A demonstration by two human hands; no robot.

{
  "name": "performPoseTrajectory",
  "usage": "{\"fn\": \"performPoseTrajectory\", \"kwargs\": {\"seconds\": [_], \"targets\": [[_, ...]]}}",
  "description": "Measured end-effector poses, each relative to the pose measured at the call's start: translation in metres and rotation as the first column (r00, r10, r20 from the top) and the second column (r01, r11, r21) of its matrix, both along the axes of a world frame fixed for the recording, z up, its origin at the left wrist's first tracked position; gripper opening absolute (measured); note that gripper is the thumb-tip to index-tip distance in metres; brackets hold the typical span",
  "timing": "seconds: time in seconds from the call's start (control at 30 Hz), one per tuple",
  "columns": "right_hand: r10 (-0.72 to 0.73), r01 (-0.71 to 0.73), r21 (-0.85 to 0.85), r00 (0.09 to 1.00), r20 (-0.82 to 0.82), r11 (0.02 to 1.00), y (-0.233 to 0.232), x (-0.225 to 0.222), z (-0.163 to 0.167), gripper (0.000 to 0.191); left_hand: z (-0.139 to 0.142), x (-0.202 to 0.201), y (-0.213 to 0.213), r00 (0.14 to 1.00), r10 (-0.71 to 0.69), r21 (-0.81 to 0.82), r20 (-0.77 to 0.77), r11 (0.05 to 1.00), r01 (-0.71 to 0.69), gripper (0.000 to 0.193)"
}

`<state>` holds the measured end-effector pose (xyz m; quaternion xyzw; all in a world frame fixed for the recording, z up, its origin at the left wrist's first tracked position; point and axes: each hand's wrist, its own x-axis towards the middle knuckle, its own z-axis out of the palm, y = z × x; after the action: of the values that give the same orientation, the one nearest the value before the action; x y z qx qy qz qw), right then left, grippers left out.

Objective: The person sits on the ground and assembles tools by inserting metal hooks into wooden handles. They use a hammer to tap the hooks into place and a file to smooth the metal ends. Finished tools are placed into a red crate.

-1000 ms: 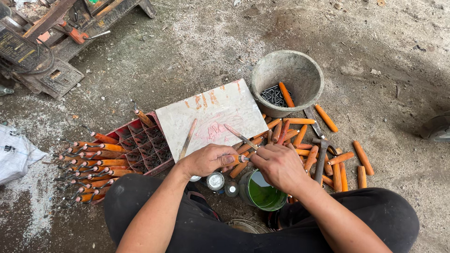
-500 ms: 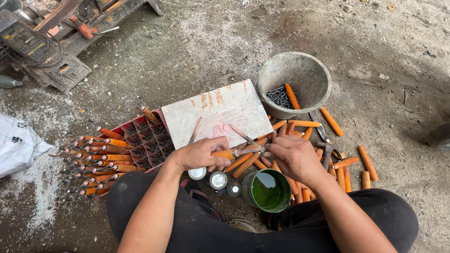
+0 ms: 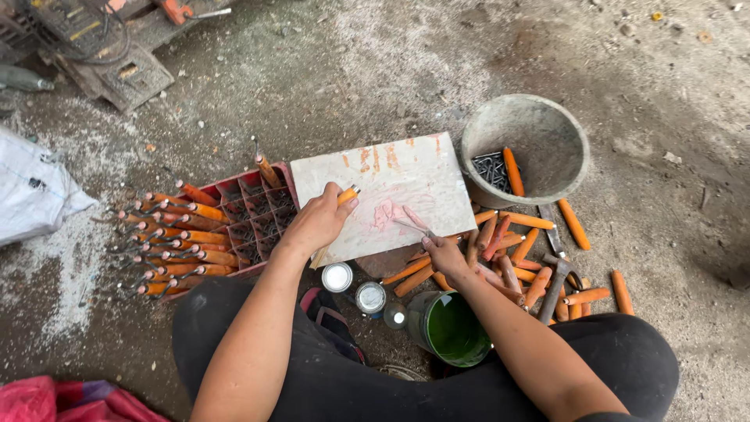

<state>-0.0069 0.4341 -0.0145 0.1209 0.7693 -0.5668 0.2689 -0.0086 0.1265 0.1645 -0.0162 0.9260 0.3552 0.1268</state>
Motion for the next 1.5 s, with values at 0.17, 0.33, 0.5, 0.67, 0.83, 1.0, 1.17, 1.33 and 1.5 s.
{"fn": "performPoseTrajectory", "kwargs": {"seconds": [0.17,0.33,0.5,0.67,0.83,1.0,1.17,1.33,1.5], "targets": [[-0.137,0.162,-0.103,0.966,0.219,0.981,-0.022,0.014,-0.018,0.038,0.0,0.0,0.001,0.999,0.01,0.006,0.038,1.0,-0.01,0.044],[-0.152,0.207,-0.181,0.948,0.281,0.961,-0.035,0.027,-0.015,0.037,0.009,0.005,0.002,1.0,0.006,0.015,0.01,1.0,-0.006,0.043],[-0.099,0.123,-0.081,0.963,0.252,0.989,-0.041,0.031,-0.024,0.039,0.01,0.002,0.008,1.0,0.017,0.038,-0.02,0.999,-0.017,0.043],[-0.034,0.097,-0.154,0.93,0.367,0.983,-0.044,0.033,-0.022,0.036,0.002,0.002,0.005,0.994,0.044,0.149,-0.1,0.988,-0.029,0.042],[-0.004,0.244,-0.508,0.904,0.428,0.826,-0.037,0.023,0.034,0.03,-0.003,-0.001,-0.008,0.986,0.118,0.238,-0.114,0.967,-0.088,0.035],[-0.017,0.215,-0.781,0.967,0.254,0.587,-0.029,0.016,0.117,0.034,-0.003,-0.002,0.002,0.974,0.137,0.415,-0.181,0.909,-0.051,0.032],[-0.048,0.175,-0.833,0.983,0.176,0.525,-0.025,0.028,0.166,0.03,0.007,-0.004,0.038,0.989,0.064,0.448,-0.133,0.894,0.002,0.032],[-0.069,0.155,-0.854,0.988,0.139,0.497,-0.014,0.036,0.175,0.031,0.018,-0.001,0.063,0.98,-0.013,0.43,-0.198,0.897,0.099,0.032],[-0.092,0.146,-0.813,0.989,0.114,0.564,-0.003,0.037,0.17,0.035,0.026,0.002,0.078,0.971,-0.039,0.464,-0.235,0.873,0.147,0.033]]}}
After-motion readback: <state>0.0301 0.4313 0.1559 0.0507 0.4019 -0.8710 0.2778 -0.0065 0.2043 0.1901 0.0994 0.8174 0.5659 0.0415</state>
